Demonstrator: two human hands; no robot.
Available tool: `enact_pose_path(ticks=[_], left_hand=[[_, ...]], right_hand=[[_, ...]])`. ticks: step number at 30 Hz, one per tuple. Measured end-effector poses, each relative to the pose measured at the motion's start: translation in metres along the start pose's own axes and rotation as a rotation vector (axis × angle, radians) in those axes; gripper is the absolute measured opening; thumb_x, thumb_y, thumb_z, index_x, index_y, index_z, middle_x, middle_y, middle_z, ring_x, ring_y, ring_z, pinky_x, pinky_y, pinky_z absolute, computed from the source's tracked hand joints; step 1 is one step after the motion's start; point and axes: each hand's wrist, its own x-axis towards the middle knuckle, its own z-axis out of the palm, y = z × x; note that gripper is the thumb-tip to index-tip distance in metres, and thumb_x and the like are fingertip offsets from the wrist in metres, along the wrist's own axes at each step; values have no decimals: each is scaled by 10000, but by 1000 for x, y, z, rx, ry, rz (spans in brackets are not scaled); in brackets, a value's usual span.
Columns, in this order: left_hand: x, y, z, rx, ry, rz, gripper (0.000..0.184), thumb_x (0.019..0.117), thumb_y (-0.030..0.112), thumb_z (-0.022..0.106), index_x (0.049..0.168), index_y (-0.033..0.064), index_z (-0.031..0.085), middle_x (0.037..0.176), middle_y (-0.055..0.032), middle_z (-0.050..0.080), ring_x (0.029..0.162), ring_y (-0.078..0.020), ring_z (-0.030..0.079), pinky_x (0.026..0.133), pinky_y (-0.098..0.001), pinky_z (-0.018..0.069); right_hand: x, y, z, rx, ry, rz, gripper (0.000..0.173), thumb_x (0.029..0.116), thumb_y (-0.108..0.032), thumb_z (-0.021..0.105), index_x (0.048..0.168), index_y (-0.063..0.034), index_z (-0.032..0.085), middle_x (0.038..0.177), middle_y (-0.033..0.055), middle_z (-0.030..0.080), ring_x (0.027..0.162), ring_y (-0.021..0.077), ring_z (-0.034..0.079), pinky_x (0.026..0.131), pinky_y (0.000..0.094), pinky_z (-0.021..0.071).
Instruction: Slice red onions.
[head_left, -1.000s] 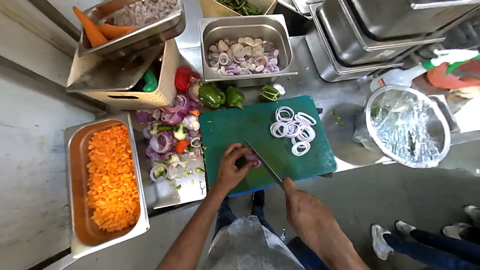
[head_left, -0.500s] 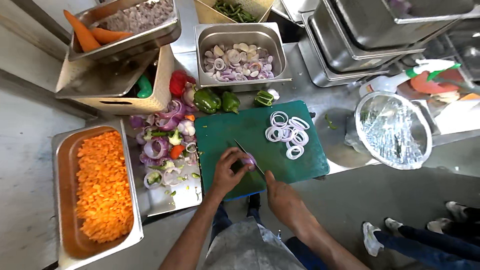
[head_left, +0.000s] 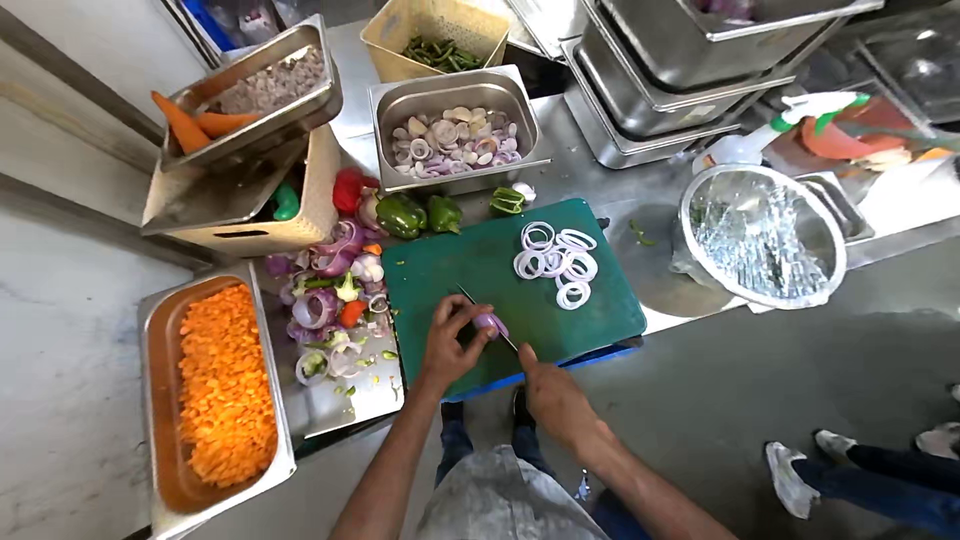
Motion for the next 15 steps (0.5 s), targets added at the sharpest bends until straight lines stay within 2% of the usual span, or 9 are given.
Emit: enact_pose_path(ticks=[2,6,10,13,15], left_hand=[[0,0,1,1,7,21,346,920,377,735,1239,242,728,1235,-4,580,1125,-143,577,935,-347,555],[-3,-1,1,21,-19,40,339,930,396,722,1241,262,720,1260,-10,567,1161,-145,566,959,-359,552],[1,1,3,98,-53,30,345,954,443,669,1281,335,692,1290,-26,551,1193,-168,550,973,-390,541],[2,0,5,160,-48,37,364,968,469,641,1305,340,683,1262,-25,548,1148,-155,559,944,-370,546],[-3,3,-6,224,-43,25,377,973,498,622,1294,314,697,1302,-46,584,1198,-187,576,996,-418,541]], right_hand=[[-2,7,0,39,-4,-11,494,1043,-127,493,1516,-149,353,1076,204,686,1007,403,701,853,552,571],[9,15,-13,109,9,-80,406,1042,-178,510,1439,-143,435,1101,192,682,1027,381,692,876,565,558],[-1,-1,-21,18,49,-11,446,1022,-100,498,1460,-161,437,1134,193,688,1062,392,692,884,553,562],[-7,-11,-21,-23,70,12,524,1022,-70,472,1526,-198,414,1152,201,691,1071,401,689,879,554,564],[-9,-17,-15,42,61,-21,582,1013,-82,502,1567,-200,367,1194,218,678,1092,418,678,893,580,557]])
